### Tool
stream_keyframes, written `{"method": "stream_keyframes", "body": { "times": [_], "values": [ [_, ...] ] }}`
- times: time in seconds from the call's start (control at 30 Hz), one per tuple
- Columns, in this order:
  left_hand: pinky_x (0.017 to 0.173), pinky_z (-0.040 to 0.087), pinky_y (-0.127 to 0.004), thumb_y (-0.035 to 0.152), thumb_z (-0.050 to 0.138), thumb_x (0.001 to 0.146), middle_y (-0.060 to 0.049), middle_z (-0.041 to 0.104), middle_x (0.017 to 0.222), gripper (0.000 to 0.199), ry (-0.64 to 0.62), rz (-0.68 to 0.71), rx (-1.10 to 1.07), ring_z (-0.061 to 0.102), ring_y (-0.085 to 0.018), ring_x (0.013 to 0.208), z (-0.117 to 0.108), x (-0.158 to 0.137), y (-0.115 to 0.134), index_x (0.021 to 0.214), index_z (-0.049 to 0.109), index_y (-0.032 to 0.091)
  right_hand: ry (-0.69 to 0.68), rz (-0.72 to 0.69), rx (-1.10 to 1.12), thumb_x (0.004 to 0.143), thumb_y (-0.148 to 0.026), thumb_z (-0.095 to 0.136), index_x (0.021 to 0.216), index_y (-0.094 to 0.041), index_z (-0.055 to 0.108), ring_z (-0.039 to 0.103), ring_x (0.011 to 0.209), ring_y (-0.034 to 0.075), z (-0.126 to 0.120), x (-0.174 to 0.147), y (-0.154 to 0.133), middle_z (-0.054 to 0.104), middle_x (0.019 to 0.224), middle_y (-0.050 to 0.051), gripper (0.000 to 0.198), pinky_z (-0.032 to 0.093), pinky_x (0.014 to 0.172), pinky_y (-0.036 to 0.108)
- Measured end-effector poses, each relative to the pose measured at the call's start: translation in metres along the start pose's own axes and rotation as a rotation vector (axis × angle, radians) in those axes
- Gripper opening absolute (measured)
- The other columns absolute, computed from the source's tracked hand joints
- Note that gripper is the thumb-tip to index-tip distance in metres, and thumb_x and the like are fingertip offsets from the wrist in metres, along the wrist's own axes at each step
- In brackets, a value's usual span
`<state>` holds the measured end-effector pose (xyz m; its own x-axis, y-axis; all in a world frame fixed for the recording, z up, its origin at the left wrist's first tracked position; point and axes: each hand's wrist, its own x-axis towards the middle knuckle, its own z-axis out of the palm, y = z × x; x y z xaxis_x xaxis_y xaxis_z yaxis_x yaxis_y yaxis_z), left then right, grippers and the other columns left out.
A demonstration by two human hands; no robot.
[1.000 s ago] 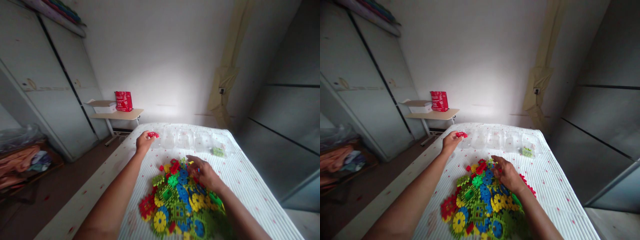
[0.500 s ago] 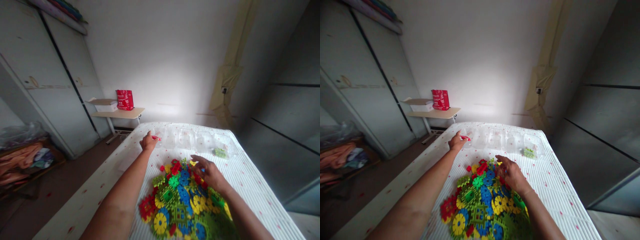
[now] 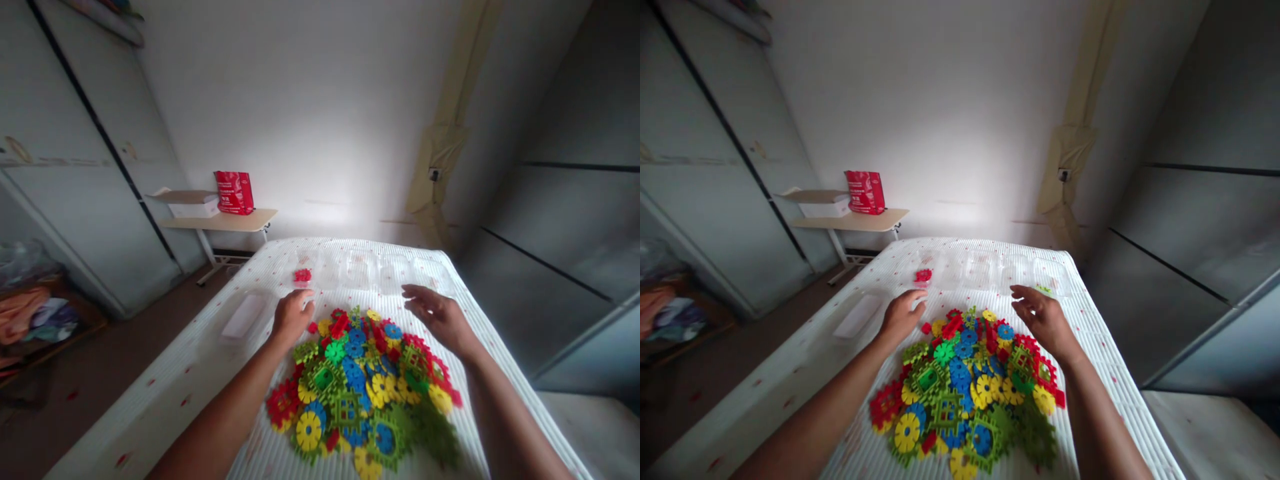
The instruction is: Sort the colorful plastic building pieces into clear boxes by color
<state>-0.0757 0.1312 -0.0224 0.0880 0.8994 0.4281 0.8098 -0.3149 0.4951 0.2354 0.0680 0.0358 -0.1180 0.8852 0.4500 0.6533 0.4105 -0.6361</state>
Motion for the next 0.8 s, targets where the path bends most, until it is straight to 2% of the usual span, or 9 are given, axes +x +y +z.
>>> {"method": "stream_keyframes", "body": {
  "times": [0.1,0.17,0.3,0.4,0.6,0.8],
  "values": [
    [0.088,0.044,-0.030,0.022,0.046,0.075,-0.004,0.067,0.100,0.027,-0.091,0.001,-0.054,0.060,-0.018,0.095,0.004,-0.028,-0.005,0.096,0.063,0.019,0.035,0.057,-0.018,0.078,-0.034,0.051,0.108,-0.016,0.057,0.064,0.078,0.017,-0.025,-0.003,0.012,0.068,0.092,0.009,0.036,0.051,0.067,0.027],
    [0.086,0.045,-0.031,0.023,0.046,0.075,-0.005,0.068,0.097,0.026,-0.138,-0.013,-0.088,0.061,-0.018,0.093,0.007,-0.042,-0.012,0.094,0.064,0.019,0.000,0.106,-0.083,0.076,-0.030,0.051,0.104,-0.017,0.060,0.064,0.077,0.017,-0.038,-0.007,0.019,0.068,0.090,0.008,0.033,0.050,0.066,0.026],
    [0.086,0.046,-0.031,0.024,0.045,0.074,-0.004,0.067,0.098,0.028,-0.152,0.003,-0.157,0.061,-0.018,0.093,0.012,-0.055,-0.024,0.094,0.064,0.020,-0.228,0.231,-0.237,0.069,-0.018,0.052,0.090,-0.018,0.065,0.064,0.075,0.016,-0.048,-0.013,0.023,0.070,0.086,0.005,0.025,0.050,0.068,0.025],
    [0.088,0.045,-0.032,0.024,0.045,0.073,-0.004,0.067,0.099,0.030,-0.117,-0.016,-0.204,0.060,-0.018,0.095,0.014,-0.058,-0.028,0.096,0.063,0.020,-0.394,0.277,-0.310,0.066,-0.011,0.050,0.086,-0.019,0.067,0.064,0.075,0.016,-0.044,-0.012,0.020,0.070,0.083,0.004,0.027,0.049,0.068,0.024],
    [0.087,0.046,-0.032,0.030,0.046,0.075,-0.004,0.067,0.098,0.029,-0.144,-0.060,-0.311,0.061,-0.018,0.092,0.012,-0.058,-0.031,0.095,0.064,0.019,-0.556,0.281,-0.307,0.063,-0.008,0.053,0.081,-0.018,0.068,0.063,0.075,0.016,-0.022,-0.007,0.007,0.069,0.080,0.003,0.025,0.048,0.067,0.023],
    [0.088,0.046,-0.032,0.029,0.046,0.076,-0.005,0.068,0.098,0.027,-0.142,-0.079,-0.315,0.061,-0.018,0.092,0.014,-0.059,-0.034,0.094,0.064,0.018,-0.600,0.213,-0.327,0.063,-0.016,0.059,0.090,-0.021,0.068,0.062,0.074,0.015,0.003,-0.007,-0.004,0.069,0.084,0.002,0.029,0.046,0.065,0.022]
  ]
}}
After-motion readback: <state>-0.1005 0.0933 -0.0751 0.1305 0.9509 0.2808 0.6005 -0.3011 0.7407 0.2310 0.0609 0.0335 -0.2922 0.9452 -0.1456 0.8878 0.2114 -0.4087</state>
